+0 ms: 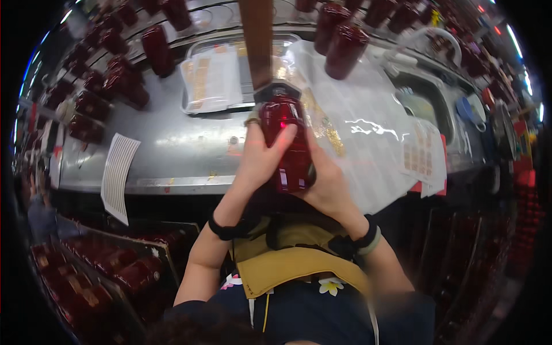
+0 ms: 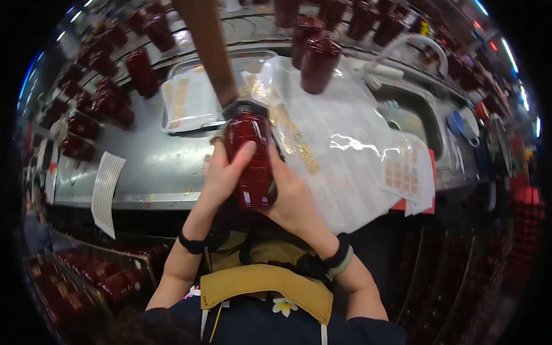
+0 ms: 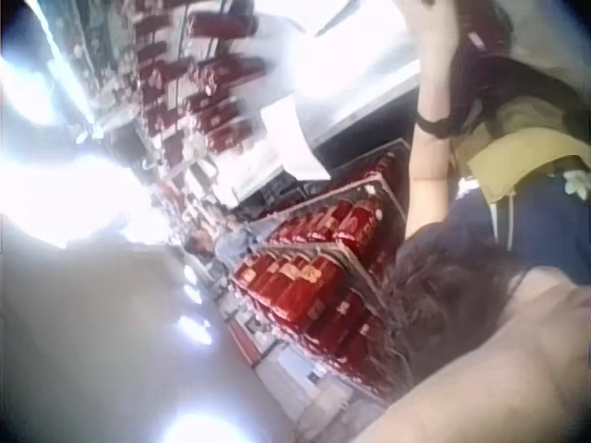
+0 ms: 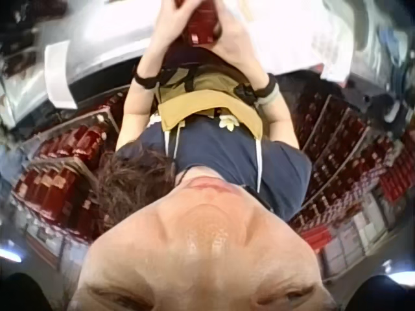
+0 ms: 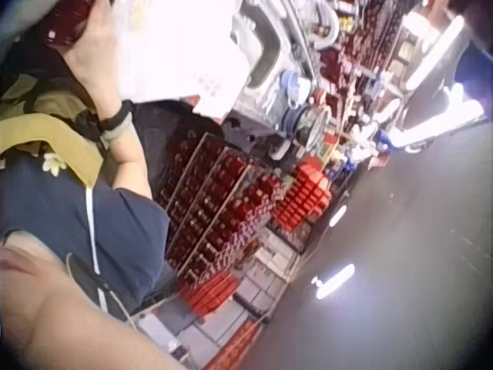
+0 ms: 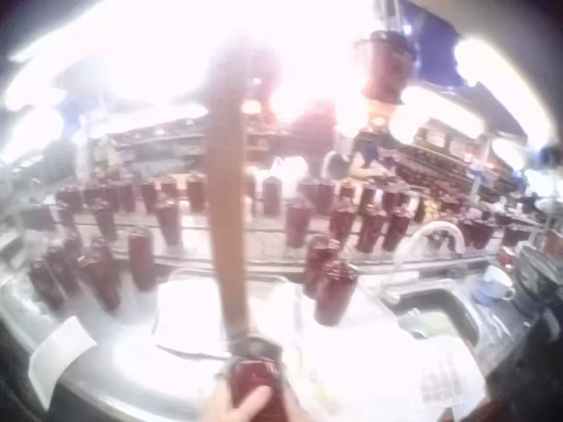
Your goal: Applying labels and decorative seals to red liquor bottles at a factory workstation.
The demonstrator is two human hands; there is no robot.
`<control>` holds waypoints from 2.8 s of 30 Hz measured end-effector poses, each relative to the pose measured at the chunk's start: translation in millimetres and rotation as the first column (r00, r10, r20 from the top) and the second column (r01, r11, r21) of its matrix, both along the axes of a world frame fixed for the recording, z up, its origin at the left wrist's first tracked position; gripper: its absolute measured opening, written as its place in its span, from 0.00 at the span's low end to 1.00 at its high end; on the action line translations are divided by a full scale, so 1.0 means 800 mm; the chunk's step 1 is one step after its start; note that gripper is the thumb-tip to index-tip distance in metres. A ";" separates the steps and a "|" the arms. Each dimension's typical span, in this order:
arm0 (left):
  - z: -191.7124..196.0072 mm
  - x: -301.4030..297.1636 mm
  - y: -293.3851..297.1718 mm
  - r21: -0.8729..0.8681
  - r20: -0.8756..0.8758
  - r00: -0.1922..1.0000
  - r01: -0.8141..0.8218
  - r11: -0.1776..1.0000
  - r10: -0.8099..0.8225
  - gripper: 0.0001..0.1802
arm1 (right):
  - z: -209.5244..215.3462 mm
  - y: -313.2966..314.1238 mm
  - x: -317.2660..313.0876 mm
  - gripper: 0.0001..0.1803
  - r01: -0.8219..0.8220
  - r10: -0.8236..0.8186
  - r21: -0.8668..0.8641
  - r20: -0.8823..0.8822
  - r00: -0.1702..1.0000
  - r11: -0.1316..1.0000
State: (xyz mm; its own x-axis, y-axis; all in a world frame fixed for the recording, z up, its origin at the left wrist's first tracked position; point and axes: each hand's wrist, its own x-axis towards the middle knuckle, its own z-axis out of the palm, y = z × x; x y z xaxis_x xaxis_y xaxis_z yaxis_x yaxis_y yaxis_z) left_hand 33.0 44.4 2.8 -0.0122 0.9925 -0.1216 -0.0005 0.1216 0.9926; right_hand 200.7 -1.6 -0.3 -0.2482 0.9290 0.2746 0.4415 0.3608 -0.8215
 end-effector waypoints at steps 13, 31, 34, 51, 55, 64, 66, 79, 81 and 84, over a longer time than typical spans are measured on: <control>0.007 0.003 -0.040 0.258 -0.294 0.954 0.127 0.958 -0.048 0.46 | 0.026 0.134 0.357 0.12 0.420 -0.279 -0.091 0.618 0.735 0.903; 0.004 -0.004 -0.040 0.155 -0.265 0.960 0.131 0.979 -0.087 0.36 | -0.066 0.297 0.435 0.13 0.448 -0.192 -0.155 0.747 0.636 0.880; 0.005 0.003 -0.032 0.196 -0.244 0.967 0.130 0.972 -0.080 0.30 | -0.076 0.285 0.452 0.12 0.503 -0.218 0.007 0.906 0.362 0.864; 0.022 -0.038 -0.031 0.155 0.156 0.963 0.194 0.969 -0.218 0.54 | 0.091 0.072 0.004 0.06 -0.081 0.032 -0.237 -0.204 0.978 0.968; 0.011 -0.030 -0.020 0.082 0.238 0.971 0.021 0.996 -0.039 0.55 | 0.068 0.091 -0.018 0.07 -0.063 0.001 -0.370 -0.167 0.986 0.927; 0.009 -0.030 -0.017 0.011 0.271 0.960 0.076 0.997 -0.076 0.46 | 0.027 0.118 -0.028 0.18 -0.001 -0.151 -0.381 -0.368 0.917 0.925; 0.008 -0.031 -0.017 0.015 0.245 0.967 0.067 0.998 -0.068 0.45 | 0.024 0.119 -0.030 0.21 0.008 -0.169 -0.415 -0.351 0.921 0.910; 0.009 -0.034 -0.016 -0.014 0.272 0.959 0.080 0.997 -0.073 0.46 | 0.024 0.117 -0.034 0.21 0.036 -0.206 -0.437 -0.349 0.914 0.899; 0.010 -0.034 -0.015 -0.018 0.275 0.959 0.077 0.997 -0.069 0.46 | 0.023 0.118 -0.034 0.21 0.029 -0.210 -0.446 -0.363 0.908 0.895; 0.012 -0.034 -0.014 -0.018 0.241 0.967 0.088 0.996 -0.081 0.46 | 0.023 0.119 -0.036 0.21 0.032 -0.214 -0.438 -0.372 0.903 0.898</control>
State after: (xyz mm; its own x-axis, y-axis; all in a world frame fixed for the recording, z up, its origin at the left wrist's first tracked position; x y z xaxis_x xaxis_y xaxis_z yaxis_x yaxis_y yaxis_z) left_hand 5.6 33.3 12.1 0.1043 0.9848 -0.1388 -0.2266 0.1594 0.9609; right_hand 172.2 93.4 17.7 -0.0766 0.9930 -0.0900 0.0588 -0.0856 -0.9946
